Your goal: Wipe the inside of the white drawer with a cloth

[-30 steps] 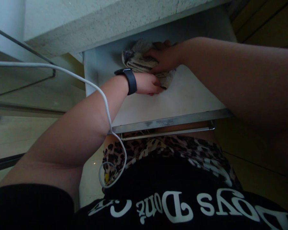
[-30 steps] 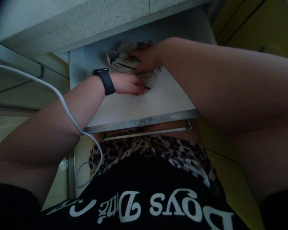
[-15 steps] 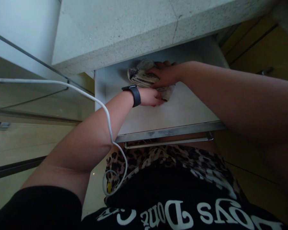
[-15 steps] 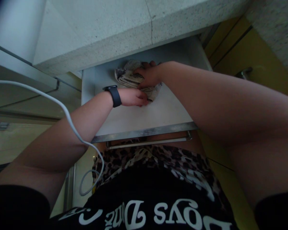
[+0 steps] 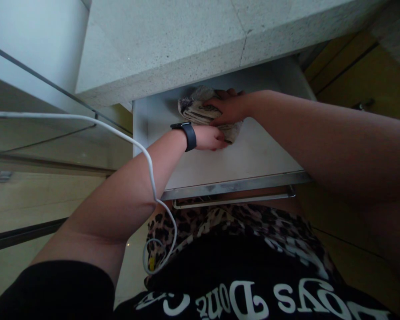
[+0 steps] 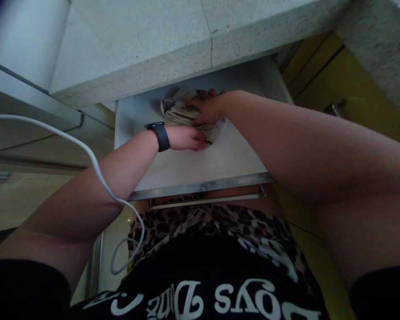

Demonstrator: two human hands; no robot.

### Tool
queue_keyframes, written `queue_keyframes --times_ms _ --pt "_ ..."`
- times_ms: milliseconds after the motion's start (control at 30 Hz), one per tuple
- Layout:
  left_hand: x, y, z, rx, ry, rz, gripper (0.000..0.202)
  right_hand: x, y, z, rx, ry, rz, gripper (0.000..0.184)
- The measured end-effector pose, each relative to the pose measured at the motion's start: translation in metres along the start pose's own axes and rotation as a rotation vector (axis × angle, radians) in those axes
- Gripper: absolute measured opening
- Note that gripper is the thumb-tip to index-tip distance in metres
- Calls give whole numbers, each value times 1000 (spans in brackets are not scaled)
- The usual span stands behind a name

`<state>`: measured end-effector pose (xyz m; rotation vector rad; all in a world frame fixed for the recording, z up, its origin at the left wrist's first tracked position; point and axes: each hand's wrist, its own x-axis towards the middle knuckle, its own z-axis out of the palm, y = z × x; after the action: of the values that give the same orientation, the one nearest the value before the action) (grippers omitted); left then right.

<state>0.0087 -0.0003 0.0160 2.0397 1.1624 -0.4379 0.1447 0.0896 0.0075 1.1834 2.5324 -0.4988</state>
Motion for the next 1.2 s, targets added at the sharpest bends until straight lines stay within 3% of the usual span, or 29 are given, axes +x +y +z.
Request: queue_keyframes --times_ms 700,933,1200 --pt "2 -3 1 -13 4 22 42 1 2 4 -6 27 -2 97" --pt "2 -3 3 -31 7 -1 40 9 10 11 12 81 -37 106" --pt "-1 1 1 -31 -2 -5 40 2 5 5 1 33 -13 97"
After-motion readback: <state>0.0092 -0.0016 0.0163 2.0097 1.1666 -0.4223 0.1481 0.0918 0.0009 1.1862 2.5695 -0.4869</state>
